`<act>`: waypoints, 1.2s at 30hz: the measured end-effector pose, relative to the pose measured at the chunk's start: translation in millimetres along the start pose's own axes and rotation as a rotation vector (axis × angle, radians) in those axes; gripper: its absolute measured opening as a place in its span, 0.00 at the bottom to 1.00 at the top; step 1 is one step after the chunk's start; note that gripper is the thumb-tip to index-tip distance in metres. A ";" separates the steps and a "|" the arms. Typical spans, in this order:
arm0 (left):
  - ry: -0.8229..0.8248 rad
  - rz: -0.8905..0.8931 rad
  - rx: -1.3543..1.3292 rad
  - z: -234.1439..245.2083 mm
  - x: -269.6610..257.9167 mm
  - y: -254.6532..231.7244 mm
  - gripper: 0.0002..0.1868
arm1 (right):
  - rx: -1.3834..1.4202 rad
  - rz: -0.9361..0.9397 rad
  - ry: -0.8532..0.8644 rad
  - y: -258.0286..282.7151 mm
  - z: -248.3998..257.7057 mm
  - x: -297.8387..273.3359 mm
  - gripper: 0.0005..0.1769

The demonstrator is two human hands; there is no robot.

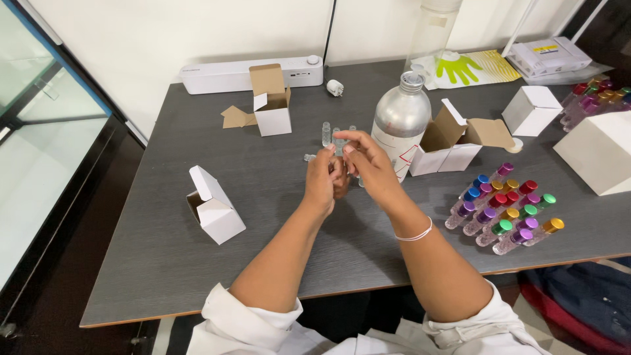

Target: The person fills small vials with liquid from a larger metal bottle using a syringe, then places caps on the vials.

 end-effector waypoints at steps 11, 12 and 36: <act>0.038 0.031 -0.038 9.6 10.0 6.4 0.30 | -0.017 0.143 -0.107 16.6 -15.1 -3.0 0.15; 0.074 0.057 -0.040 7.2 10.9 7.9 0.30 | -0.044 0.182 -0.126 21.4 -13.2 -4.6 0.15; 0.000 -0.162 0.365 8.2 5.2 13.5 0.26 | -1.016 -0.624 0.572 123.8 149.6 21.2 0.16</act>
Point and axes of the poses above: each hand's wrist, its own x-axis towards the middle knuckle, its own z-axis out of the back of the hand, y = z × x, the point moved 3 cm from there along x, towards the middle knuckle, and after that the axes turned 14 degrees about z, right-handed, at the moved point
